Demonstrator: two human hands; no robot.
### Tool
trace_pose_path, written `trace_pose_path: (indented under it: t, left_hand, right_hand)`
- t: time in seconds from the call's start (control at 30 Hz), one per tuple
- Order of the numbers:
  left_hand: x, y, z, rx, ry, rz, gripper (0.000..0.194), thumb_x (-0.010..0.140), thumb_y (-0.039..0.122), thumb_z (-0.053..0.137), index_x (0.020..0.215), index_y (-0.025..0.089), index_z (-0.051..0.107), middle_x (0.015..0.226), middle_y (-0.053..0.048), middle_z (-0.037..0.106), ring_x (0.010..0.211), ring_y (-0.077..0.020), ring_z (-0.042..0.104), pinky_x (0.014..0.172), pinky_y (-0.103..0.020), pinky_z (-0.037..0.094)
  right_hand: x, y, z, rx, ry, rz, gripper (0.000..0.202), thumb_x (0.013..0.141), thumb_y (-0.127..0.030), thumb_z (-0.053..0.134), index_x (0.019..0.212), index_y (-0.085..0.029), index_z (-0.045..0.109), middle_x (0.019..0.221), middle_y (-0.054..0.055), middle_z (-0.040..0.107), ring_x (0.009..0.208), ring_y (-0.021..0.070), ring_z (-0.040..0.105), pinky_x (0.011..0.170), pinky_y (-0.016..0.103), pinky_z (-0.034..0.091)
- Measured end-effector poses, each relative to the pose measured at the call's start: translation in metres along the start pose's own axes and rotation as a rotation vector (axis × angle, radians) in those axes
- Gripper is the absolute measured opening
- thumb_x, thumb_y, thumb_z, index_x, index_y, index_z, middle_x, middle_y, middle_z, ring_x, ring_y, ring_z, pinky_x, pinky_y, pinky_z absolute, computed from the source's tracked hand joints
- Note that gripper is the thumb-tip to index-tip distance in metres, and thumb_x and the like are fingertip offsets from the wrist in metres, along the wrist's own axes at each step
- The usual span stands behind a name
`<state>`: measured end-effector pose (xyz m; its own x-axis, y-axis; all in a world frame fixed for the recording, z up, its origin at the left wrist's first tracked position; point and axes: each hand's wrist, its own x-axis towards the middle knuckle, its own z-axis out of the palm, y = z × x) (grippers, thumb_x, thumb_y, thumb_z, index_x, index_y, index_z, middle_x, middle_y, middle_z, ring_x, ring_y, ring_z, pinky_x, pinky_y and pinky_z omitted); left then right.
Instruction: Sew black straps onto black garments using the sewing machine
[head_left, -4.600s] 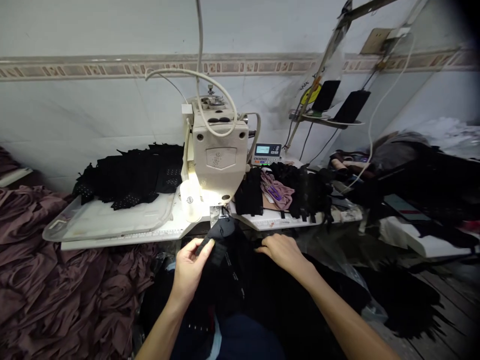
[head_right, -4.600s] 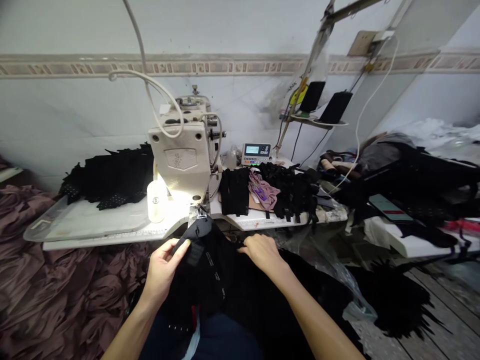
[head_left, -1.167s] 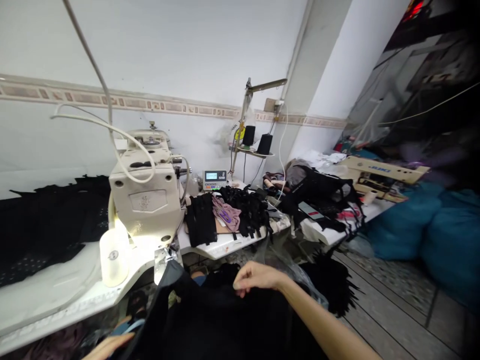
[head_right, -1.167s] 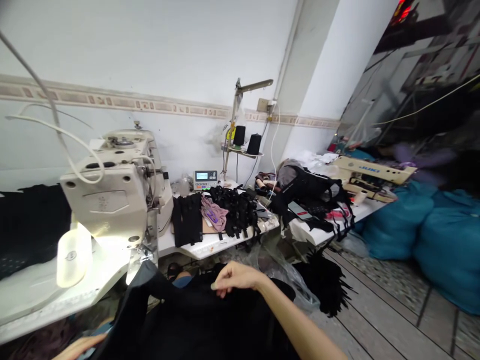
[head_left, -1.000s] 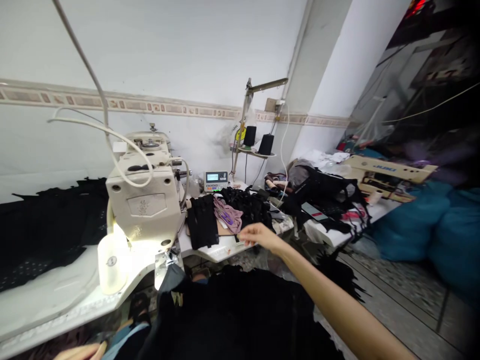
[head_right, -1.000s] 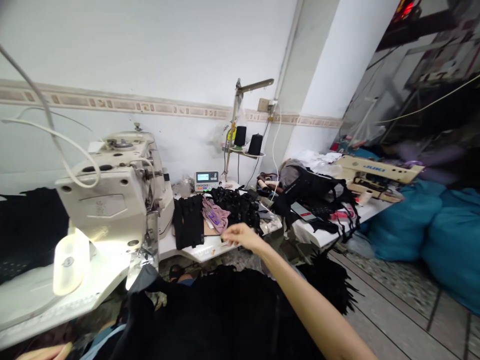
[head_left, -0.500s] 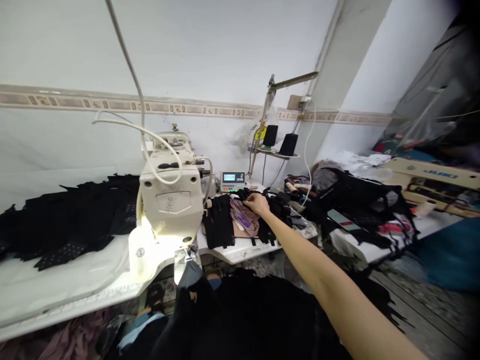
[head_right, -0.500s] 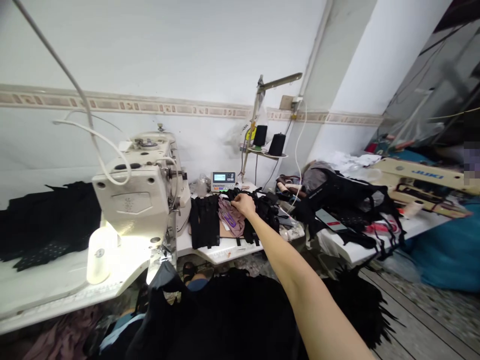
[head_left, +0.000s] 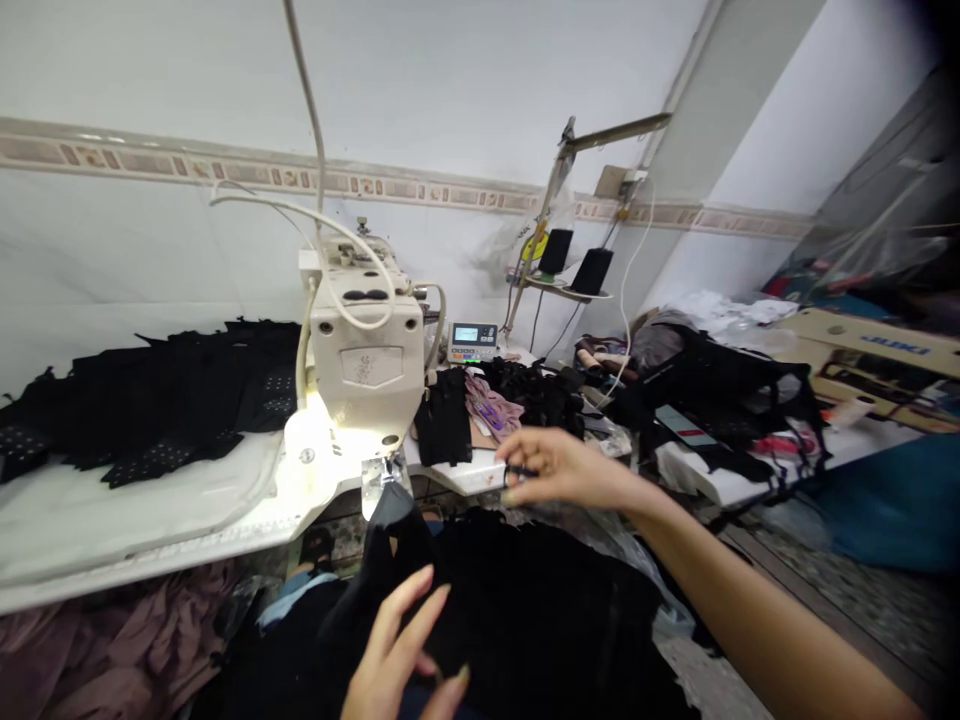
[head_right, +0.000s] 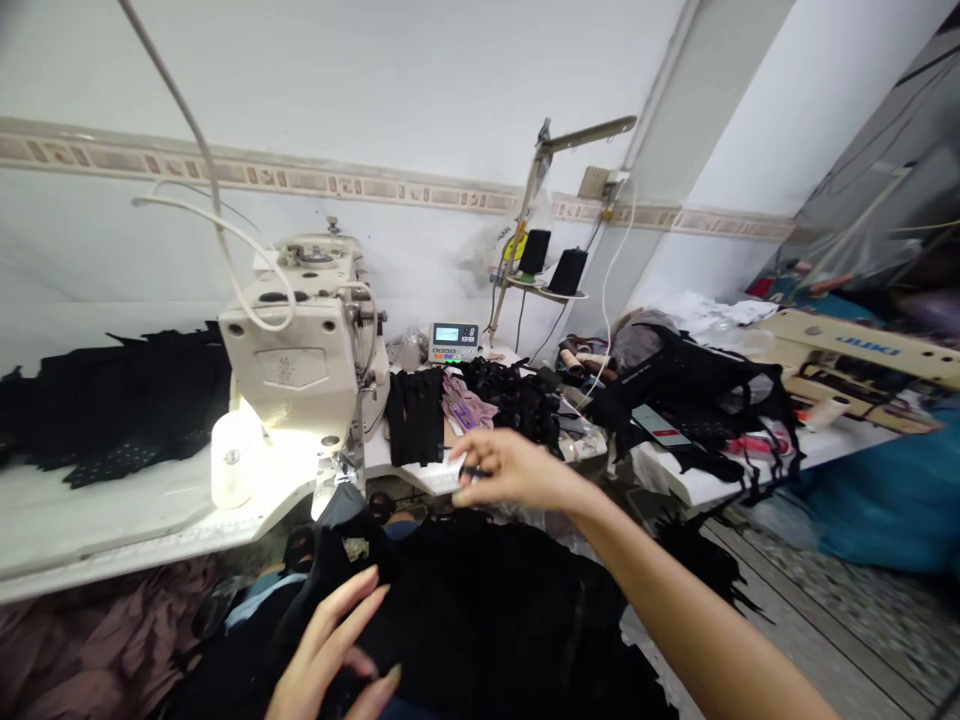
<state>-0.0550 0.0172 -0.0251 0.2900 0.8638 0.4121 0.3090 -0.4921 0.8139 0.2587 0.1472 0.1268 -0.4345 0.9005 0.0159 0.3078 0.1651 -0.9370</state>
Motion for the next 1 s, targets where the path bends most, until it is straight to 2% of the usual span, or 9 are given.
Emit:
trace_pose_path:
  t: [0.07, 0.13, 0.23, 0.37, 0.57, 0.67, 0.77, 0.87, 1.0]
  left_hand:
    - [0.003, 0.013, 0.024, -0.205, -0.113, -0.105, 0.081, 0.095, 0.031, 0.076, 0.167, 0.038, 0.038, 0.173, -0.017, 0.039, 0.1, -0.0233, 0.078, 0.081, -0.032, 0.069]
    - [0.004, 0.021, 0.043, -0.451, -0.167, -0.251, 0.082, 0.094, 0.04, 0.078, 0.166, 0.033, 0.04, 0.164, -0.019, 0.051, 0.12, -0.0317, 0.072, 0.08, -0.035, 0.068]
    - [0.003, 0.024, 0.053, -0.639, -0.198, -0.493, 0.069, 0.097, 0.058, 0.072, 0.153, 0.021, 0.058, 0.116, -0.017, 0.077, 0.089, -0.0231, 0.074, 0.069, -0.031, 0.06]
    - [-0.002, 0.027, 0.039, -0.485, -0.186, -0.603, 0.062, 0.101, 0.07, 0.056, 0.115, 0.013, 0.079, 0.07, -0.003, 0.069, 0.054, -0.0113, 0.055, 0.055, -0.024, 0.042]
    - [0.004, 0.036, 0.007, -0.09, -0.195, -0.352, 0.046, 0.109, 0.049, 0.055, 0.086, 0.02, 0.082, 0.074, -0.003, 0.077, 0.065, -0.0157, 0.069, 0.062, -0.024, 0.048]
    - [0.019, 0.038, -0.014, 0.22, 0.073, 0.0, 0.019, 0.106, 0.03, 0.065, 0.116, 0.022, 0.079, 0.089, -0.003, 0.08, 0.077, -0.0172, 0.073, 0.073, -0.026, 0.054]
    - [0.042, 0.041, -0.028, 0.588, 0.314, 0.254, 0.034, 0.105, 0.01, 0.059, 0.135, 0.02, 0.071, 0.112, -0.009, 0.079, 0.105, -0.0229, 0.074, 0.092, -0.034, 0.054]
    - [0.065, 0.042, -0.026, 0.928, 0.363, 0.276, 0.036, 0.105, 0.01, 0.057, 0.14, 0.011, 0.067, 0.132, -0.017, 0.074, 0.125, -0.034, 0.067, 0.101, -0.045, 0.048]
    - [0.081, 0.033, -0.013, 1.077, 0.396, 0.239, 0.034, 0.106, 0.018, 0.06, 0.137, 0.005, 0.067, 0.13, -0.02, 0.075, 0.122, -0.0374, 0.068, 0.103, -0.05, 0.047]
  right_hand:
    - [-0.022, 0.004, 0.046, -0.088, -0.161, -0.032, 0.012, 0.085, -0.03, 0.085, 0.093, -0.022, 0.083, 0.083, 0.002, 0.08, 0.072, 0.0183, 0.07, 0.062, 0.026, 0.05]
    - [-0.038, 0.012, 0.082, -0.162, -0.216, -0.001, 0.006, 0.088, -0.024, 0.08, 0.091, -0.023, 0.084, 0.076, 0.0, 0.078, 0.064, 0.0155, 0.066, 0.059, 0.024, 0.045]
    - [-0.045, 0.024, 0.105, -0.131, -0.245, 0.141, 0.01, 0.091, -0.029, 0.078, 0.093, -0.02, 0.083, 0.067, -0.001, 0.074, 0.051, 0.0123, 0.061, 0.051, 0.022, 0.04]
    - [-0.032, 0.036, 0.102, -0.011, -0.144, 0.195, 0.032, 0.089, -0.048, 0.082, 0.086, -0.016, 0.081, 0.066, 0.001, 0.072, 0.049, 0.0116, 0.058, 0.049, 0.022, 0.038]
    - [-0.01, 0.043, 0.109, 0.2, -0.03, 0.259, 0.043, 0.084, -0.059, 0.086, 0.08, -0.016, 0.077, 0.048, -0.003, 0.062, 0.04, 0.0083, 0.043, 0.043, 0.021, 0.025]
    - [-0.01, 0.043, 0.116, 0.233, -0.116, 0.223, 0.042, 0.087, -0.056, 0.084, 0.079, -0.016, 0.079, 0.055, 0.0, 0.069, 0.042, 0.0085, 0.05, 0.045, 0.021, 0.03]
    - [-0.012, 0.046, 0.125, 0.231, -0.268, 0.198, 0.039, 0.089, -0.053, 0.083, 0.079, -0.016, 0.081, 0.071, 0.004, 0.078, 0.046, 0.0093, 0.058, 0.05, 0.021, 0.038]
    - [-0.013, 0.054, 0.142, 0.256, -0.303, 0.228, 0.04, 0.087, -0.054, 0.084, 0.079, -0.015, 0.082, 0.074, 0.005, 0.08, 0.045, 0.0098, 0.06, 0.049, 0.021, 0.042]
    - [-0.018, 0.061, 0.165, 0.376, -0.29, 0.273, 0.039, 0.078, -0.051, 0.092, 0.077, -0.014, 0.079, 0.073, 0.005, 0.08, 0.043, 0.0098, 0.06, 0.045, 0.019, 0.04]
